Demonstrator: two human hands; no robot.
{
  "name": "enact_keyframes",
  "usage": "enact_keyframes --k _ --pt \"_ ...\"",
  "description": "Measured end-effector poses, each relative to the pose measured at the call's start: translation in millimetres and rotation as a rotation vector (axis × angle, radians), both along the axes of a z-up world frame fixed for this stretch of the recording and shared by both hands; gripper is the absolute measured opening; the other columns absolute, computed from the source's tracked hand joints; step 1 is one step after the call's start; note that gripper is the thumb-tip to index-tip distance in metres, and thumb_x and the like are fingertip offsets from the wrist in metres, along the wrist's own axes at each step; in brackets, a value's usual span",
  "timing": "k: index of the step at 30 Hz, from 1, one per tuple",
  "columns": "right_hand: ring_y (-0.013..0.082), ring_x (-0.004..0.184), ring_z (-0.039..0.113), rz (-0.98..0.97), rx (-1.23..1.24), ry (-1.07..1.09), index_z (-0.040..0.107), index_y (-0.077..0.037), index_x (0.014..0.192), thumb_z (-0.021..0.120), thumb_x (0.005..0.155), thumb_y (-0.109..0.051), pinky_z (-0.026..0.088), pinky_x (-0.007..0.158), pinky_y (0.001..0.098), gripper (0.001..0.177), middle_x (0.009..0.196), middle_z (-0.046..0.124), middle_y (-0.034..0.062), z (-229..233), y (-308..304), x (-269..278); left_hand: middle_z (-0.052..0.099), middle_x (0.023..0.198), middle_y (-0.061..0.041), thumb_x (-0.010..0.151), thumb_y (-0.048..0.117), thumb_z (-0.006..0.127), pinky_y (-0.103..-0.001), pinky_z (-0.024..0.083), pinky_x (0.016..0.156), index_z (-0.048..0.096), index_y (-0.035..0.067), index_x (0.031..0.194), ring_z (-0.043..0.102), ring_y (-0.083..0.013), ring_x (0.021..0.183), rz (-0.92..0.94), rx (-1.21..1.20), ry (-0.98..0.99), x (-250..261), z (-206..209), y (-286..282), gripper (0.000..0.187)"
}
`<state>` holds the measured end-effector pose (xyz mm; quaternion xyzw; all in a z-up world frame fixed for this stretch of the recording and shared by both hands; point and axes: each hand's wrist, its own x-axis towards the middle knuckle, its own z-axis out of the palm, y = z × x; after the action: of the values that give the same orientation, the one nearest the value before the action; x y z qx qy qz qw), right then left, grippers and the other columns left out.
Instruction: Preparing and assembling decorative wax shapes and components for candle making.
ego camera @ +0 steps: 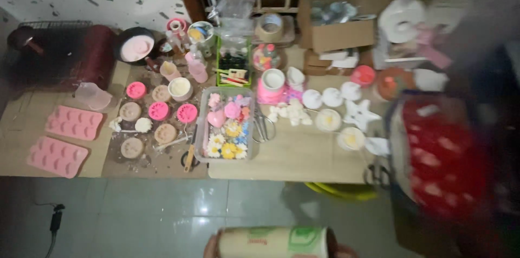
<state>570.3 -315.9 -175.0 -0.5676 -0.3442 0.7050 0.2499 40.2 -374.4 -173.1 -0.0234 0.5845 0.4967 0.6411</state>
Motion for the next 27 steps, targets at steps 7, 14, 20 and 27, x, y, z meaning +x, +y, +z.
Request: enact_keyframes --k 7,14,20,27 --pt "0.0143 0.066 0.05 0.186 0.045 -0.025 0.066 0.005 0.102 0.066 0.089 -0.015 0.045 0.059 0.0314 0.024 0.085 0.064 0.0158 58.7 29.7 33.5 0.054 0.148 -0.013 0.086 0.032 0.059 -0.041 0.039 0.111 0.027 0.015 0.161 0.054 -0.0256 0.132 -0.421 0.322 0.287 30.3 214.7 124.0 0.084" --pt "0.0085 0.047 0.039 -0.382 -0.639 0.99 0.058 0.005 0.098 0.055 0.1 -0.028 0.033 0.039 0.025 0.033 0.062 0.046 -0.0014 -44.6 111.3 13.5 0.072 0.118 -0.014 0.093 0.031 0.067 -0.033 0.054 0.088 0.051 0.001 0.142 0.069 -0.022 0.103 -0.425 0.382 0.495 63.7 163.5 251.2 0.06" --pt "0.0081 0.046 0.033 -0.681 -0.678 0.788 0.049 0.001 0.113 0.04 0.105 -0.019 0.03 0.037 0.022 0.023 0.078 0.051 0.0084 32.8 138.2 -19.3 0.075 0.089 -0.017 0.087 0.043 0.071 -0.041 0.054 0.074 0.071 0.0 0.114 0.071 -0.0264 0.081 -0.549 0.103 0.808 76.2 158.2 282.0 0.051" --pt "0.0087 0.041 0.036 -0.669 -0.758 0.851 0.048 0.001 0.11 0.042 0.102 -0.016 0.032 0.034 0.0219 0.02 0.071 0.051 0.0087 8.1 116.0 -28.6 0.074 0.078 -0.017 0.08 0.052 0.076 -0.043 0.056 0.073 0.071 -0.001 0.104 0.074 -0.031 0.075 -0.587 0.038 0.951 70.9 143.9 289.4 0.058"
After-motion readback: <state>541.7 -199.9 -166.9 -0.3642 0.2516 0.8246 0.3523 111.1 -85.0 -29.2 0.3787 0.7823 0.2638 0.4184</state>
